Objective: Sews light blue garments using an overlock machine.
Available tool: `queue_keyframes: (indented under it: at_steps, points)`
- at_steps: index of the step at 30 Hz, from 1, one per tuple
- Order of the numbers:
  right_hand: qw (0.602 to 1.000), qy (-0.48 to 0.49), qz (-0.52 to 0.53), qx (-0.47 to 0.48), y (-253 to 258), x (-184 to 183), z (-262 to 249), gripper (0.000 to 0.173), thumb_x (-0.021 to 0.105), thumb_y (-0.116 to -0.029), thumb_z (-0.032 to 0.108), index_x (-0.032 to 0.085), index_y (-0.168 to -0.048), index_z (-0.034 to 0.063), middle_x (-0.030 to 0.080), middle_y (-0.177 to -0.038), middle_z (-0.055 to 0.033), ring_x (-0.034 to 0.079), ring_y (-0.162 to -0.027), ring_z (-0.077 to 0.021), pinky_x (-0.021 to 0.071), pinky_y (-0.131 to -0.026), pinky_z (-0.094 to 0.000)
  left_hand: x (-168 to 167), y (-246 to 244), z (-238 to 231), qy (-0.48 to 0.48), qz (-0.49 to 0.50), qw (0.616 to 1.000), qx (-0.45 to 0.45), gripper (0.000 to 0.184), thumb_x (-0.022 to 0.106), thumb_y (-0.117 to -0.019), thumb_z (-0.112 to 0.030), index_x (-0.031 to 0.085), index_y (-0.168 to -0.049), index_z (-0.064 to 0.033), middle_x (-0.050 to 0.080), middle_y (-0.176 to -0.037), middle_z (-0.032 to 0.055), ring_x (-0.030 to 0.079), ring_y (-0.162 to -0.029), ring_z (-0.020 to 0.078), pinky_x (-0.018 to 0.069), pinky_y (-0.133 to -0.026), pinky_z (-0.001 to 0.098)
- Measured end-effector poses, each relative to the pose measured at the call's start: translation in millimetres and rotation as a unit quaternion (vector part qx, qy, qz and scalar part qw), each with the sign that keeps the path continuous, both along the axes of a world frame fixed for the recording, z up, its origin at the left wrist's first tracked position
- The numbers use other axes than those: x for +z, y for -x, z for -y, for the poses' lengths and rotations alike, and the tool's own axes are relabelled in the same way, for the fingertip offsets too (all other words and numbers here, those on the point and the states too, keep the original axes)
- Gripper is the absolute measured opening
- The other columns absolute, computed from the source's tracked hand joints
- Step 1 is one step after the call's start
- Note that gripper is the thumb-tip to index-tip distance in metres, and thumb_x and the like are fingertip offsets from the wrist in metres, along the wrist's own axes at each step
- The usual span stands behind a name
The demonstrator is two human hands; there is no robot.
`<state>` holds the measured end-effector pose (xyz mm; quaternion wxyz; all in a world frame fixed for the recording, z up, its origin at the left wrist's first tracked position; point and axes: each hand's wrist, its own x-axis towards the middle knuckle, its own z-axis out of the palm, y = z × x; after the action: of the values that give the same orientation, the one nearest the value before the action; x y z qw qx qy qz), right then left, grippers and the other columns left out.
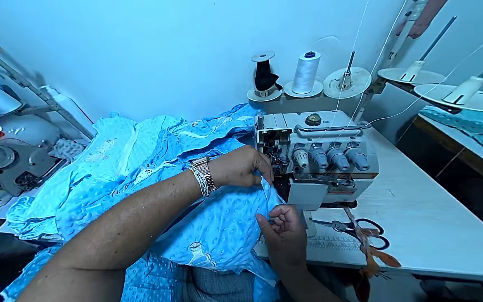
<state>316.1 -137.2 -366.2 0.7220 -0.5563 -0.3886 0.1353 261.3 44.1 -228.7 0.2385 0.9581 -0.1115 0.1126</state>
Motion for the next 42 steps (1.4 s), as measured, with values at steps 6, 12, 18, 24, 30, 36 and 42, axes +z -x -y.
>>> queue_keyframes:
  at_steps: [6,12,18,24,30,36,42]
  points:
    - [0.993,-0.002,-0.083,0.083,-5.5,3.0,-3.3,0.035,0.068,-0.0859,0.001,0.062,-0.120,0.0048,0.071,-0.083,-0.0021,0.066,-0.065,-0.0062,0.0566,-0.060,-0.0198,1.9,-3.2,-11.9,0.187,-0.124,0.971,-0.076,0.005,0.066,-0.0838,0.003,0.070,-0.082,0.0008,0.069,-0.076,-0.0013,0.060,-0.069,-0.0020,0.0457,-0.062,0.0166]
    - [0.985,0.078,-0.101,0.114,-6.0,6.8,-1.2,0.010,0.064,-0.0870,0.003,0.064,-0.096,0.0060,0.066,-0.069,0.0003,0.062,-0.055,-0.0052,0.0524,-0.051,-0.0193,1.4,-16.8,2.6,0.089,-0.270,0.958,-0.048,0.009,0.065,-0.0933,-0.002,0.071,-0.087,0.0011,0.065,-0.079,0.0045,0.056,-0.070,0.0062,0.0431,-0.064,0.0245]
    - [0.970,0.117,-0.122,0.172,19.8,-12.4,10.4,0.013,0.069,-0.0914,0.012,0.072,-0.099,0.0026,0.070,-0.087,-0.0022,0.069,-0.075,-0.0069,0.0605,-0.068,-0.0231,-9.0,-5.0,-1.2,-0.001,-0.216,0.976,-0.002,0.011,0.065,-0.0966,-0.006,0.075,-0.095,-0.0007,0.071,-0.097,0.0115,0.065,-0.091,0.0185,0.0512,-0.082,0.0353]
    - [0.961,0.118,-0.187,0.164,22.7,-7.4,10.2,0.008,0.070,-0.0903,0.005,0.066,-0.097,0.0042,0.067,-0.074,0.0000,0.062,-0.058,-0.0039,0.0518,-0.054,-0.0175,-7.2,2.6,-23.5,0.072,-0.209,0.974,0.043,0.019,0.058,-0.1012,-0.006,0.074,-0.094,0.0010,0.070,-0.096,0.0080,0.062,-0.089,0.0088,0.0489,-0.081,0.0258]
    - [0.970,0.066,-0.161,0.168,21.0,-5.2,12.7,0.034,0.077,-0.0868,0.009,0.062,-0.117,0.0016,0.074,-0.083,-0.0019,0.068,-0.063,-0.0057,0.0554,-0.053,-0.0187,-2.8,-0.3,-21.8,0.084,-0.216,0.971,0.063,0.019,0.061,-0.1013,-0.009,0.078,-0.102,-0.0009,0.074,-0.105,0.0076,0.065,-0.097,0.0063,0.0505,-0.088,0.0235]
    - [0.977,0.083,-0.118,0.158,21.1,-11.0,13.5,0.026,0.068,-0.0944,0.016,0.060,-0.070,0.0117,0.055,-0.061,0.0071,0.052,-0.051,0.0023,0.0449,-0.049,-0.0135,-10.6,-1.2,-10.7,0.028,-0.127,0.986,0.104,0.010,0.076,-0.0919,-0.014,0.079,-0.090,-0.0056,0.074,-0.083,0.0032,0.063,-0.073,0.0043,0.0487,-0.068,0.0245]
    - [0.980,0.068,-0.132,0.134,24.0,-9.3,15.6,0.029,0.066,-0.0952,0.018,0.064,-0.068,0.0100,0.057,-0.067,0.0057,0.053,-0.053,0.0022,0.0475,-0.048,-0.0130,-13.6,-4.5,-8.4,0.019,-0.127,0.984,0.123,0.014,0.077,-0.0913,-0.016,0.074,-0.087,-0.0035,0.066,-0.073,0.0016,0.057,-0.066,0.0052,0.0448,-0.063,0.0252]
